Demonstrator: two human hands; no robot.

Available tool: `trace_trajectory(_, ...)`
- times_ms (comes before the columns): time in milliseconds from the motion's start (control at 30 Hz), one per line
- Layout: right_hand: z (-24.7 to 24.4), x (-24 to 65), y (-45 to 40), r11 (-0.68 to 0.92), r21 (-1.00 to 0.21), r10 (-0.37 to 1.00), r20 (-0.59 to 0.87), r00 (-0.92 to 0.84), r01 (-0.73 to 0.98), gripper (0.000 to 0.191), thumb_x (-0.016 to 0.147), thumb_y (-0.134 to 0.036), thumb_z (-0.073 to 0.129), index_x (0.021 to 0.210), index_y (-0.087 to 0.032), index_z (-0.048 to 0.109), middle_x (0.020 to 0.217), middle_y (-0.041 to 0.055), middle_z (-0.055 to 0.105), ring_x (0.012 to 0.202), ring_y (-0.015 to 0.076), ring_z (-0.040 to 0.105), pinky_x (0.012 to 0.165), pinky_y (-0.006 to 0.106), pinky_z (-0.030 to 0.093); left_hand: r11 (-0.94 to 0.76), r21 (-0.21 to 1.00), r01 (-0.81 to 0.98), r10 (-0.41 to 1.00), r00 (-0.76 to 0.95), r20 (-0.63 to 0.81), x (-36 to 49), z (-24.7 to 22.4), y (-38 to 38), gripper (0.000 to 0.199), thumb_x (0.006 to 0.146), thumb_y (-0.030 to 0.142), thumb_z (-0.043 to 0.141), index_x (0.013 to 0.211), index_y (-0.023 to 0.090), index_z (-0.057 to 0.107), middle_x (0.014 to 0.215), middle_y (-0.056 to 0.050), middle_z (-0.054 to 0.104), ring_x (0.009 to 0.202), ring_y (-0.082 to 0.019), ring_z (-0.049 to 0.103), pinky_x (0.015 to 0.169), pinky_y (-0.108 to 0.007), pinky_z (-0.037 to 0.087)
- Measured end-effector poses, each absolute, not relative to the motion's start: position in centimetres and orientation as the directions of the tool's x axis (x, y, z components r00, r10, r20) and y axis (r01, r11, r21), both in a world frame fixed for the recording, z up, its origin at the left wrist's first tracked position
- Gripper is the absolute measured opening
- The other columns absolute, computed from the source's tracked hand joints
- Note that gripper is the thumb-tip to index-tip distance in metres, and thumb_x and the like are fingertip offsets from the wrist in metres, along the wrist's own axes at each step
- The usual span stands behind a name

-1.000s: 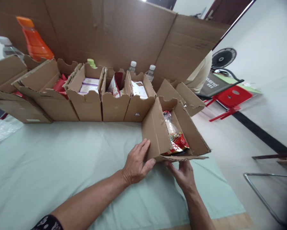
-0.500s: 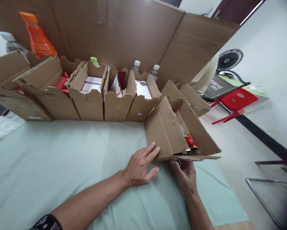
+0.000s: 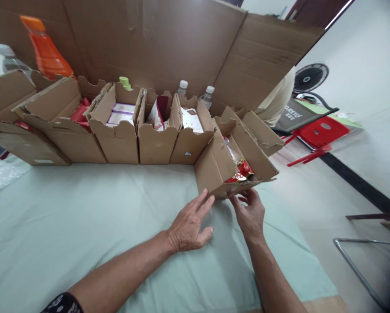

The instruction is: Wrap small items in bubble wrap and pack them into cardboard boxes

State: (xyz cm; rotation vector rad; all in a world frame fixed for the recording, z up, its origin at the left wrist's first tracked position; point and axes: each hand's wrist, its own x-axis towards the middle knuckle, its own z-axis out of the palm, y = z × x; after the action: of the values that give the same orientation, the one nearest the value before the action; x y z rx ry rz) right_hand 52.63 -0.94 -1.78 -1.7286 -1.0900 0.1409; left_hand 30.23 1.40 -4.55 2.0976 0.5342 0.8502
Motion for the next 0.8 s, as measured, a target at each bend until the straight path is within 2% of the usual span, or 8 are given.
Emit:
trace_trajectory(200,-1.0,54.2,5.2,-0.128,-0.778,0.655,0.400,0.641,0.616,0.052,0.069,-0.064,0.072,0.092,-0.019,0.065,0.087,0.0087,0.072,0.078,0.0238,0.065,0.078,0.042,0.054,-0.586,0.798,0.142,0.634,0.693,0.342,30.4,-4.4,1.2,0.084,0.081,0.023,0.065,0.159,0.015,0.036,0.169,-0.022,0.029,0.154,-0.037,0.038,0.123,-0.057,0.040)
trace_trajectory(433,-2.9,54.0,7.6,-0.182,-0.774,0.647,0.371,0.667,0.607,0.043,0.073,-0.066,0.065,0.069,-0.023,0.058,0.064,0.0037,0.064,0.062,0.0199,0.054,0.066,0.036,0.047,-0.594,0.785,0.175,0.649,0.681,0.340,30.4,-4.8,1.2,0.072,0.081,0.025,0.065,0.151,0.016,0.050,0.161,-0.020,0.045,0.143,-0.037,0.052,0.119,-0.057,0.046)
trace_trajectory(633,-3.1,53.3,6.3,-0.117,-0.768,0.654,0.417,0.631,0.630,0.042,0.079,-0.065,0.059,0.069,-0.024,0.055,0.062,0.0011,0.060,0.062,0.0187,0.054,0.066,0.035,0.048,-0.620,0.761,0.192,0.648,0.671,0.359,30.7,-4.7,1.3,0.058,0.081,0.024,0.063,0.137,0.015,0.062,0.149,-0.020,0.059,0.135,-0.035,0.059,0.115,-0.056,0.050)
trace_trajectory(800,0.3,49.0,6.2,0.059,-0.737,0.696,0.513,0.502,0.673,0.030,0.085,-0.053,0.060,0.078,-0.023,0.061,0.072,0.0024,0.065,0.066,0.0184,0.059,0.070,0.035,0.052,-0.654,0.730,0.197,0.623,0.687,0.374,31.0,-4.4,1.3,0.042,0.078,0.019,0.063,0.119,0.013,0.072,0.135,-0.019,0.069,0.121,-0.034,0.066,0.110,-0.053,0.052)
